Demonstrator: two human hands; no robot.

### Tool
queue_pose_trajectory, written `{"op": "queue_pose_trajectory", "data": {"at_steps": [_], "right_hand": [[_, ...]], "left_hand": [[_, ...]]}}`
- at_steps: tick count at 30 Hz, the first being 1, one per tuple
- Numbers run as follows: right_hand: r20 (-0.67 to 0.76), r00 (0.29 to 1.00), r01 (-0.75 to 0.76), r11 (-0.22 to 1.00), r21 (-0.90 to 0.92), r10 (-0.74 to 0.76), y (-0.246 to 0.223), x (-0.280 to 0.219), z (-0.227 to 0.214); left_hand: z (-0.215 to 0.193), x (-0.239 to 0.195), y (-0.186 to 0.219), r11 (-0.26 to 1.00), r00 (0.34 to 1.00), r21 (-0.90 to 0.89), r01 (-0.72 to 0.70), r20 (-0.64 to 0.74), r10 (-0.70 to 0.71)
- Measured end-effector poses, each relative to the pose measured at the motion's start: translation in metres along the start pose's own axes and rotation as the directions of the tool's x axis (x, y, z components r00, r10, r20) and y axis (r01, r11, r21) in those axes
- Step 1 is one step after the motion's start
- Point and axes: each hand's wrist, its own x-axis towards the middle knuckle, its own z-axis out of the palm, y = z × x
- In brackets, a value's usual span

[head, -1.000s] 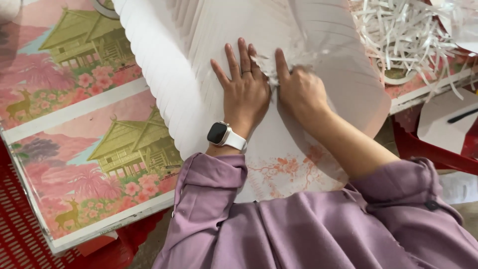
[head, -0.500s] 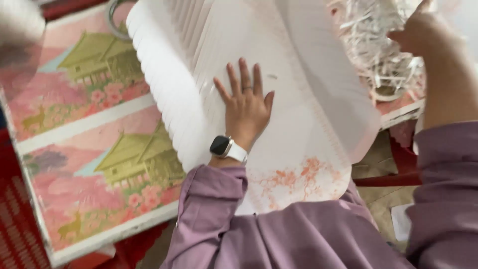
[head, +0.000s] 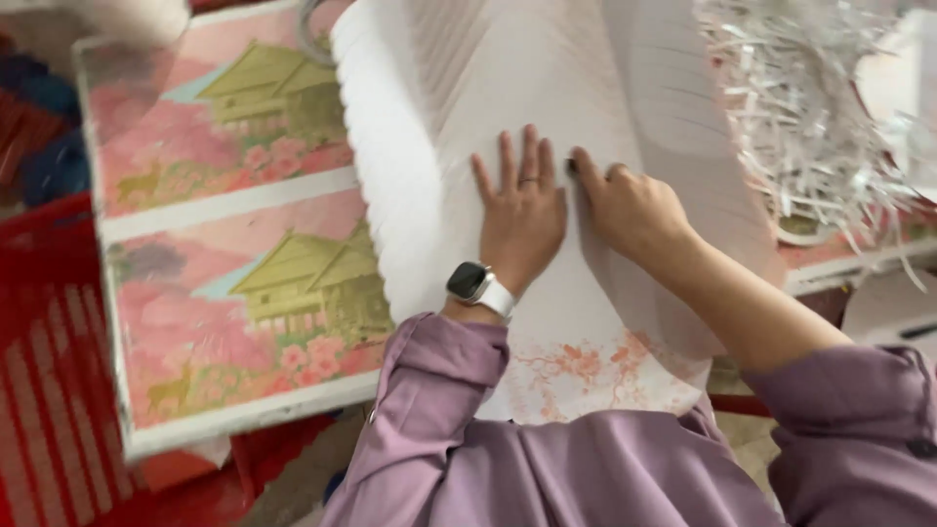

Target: Folding pre-cut paper sheets into envelopes and applying decorative seals at a workbench.

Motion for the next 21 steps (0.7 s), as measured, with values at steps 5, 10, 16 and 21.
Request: {"op": "queue_pose_trajectory", "data": {"at_steps": [5,10,16,21], "right_hand": [[-0.631,0.775,0.068,0.996,0.063,-0.013,0.042,0.043,-0.057],[-0.074,0.985,-0.142,0.975,0.171,0.156,0.018,0.079,-0.005],[0.085,0.974,-0.221,0.957,0.187,0.209,-0.004,0.132,0.022],[0.285,0.922,-0.320,0.930,0.179,0.262,-0.014,0.152,-0.024]], "left_hand": [[-0.009,0.001,-0.002,0.999,0.994,-0.037,0.005,0.108,-0.001],[-0.023,0.004,0.005,1.000,0.986,-0.001,0.026,0.165,-0.025],[-0.035,0.005,0.008,0.998,0.959,-0.031,0.046,0.281,-0.035],[-0.011,-0.002,0.005,0.992,0.998,0.123,-0.024,0.066,0.016]]}}
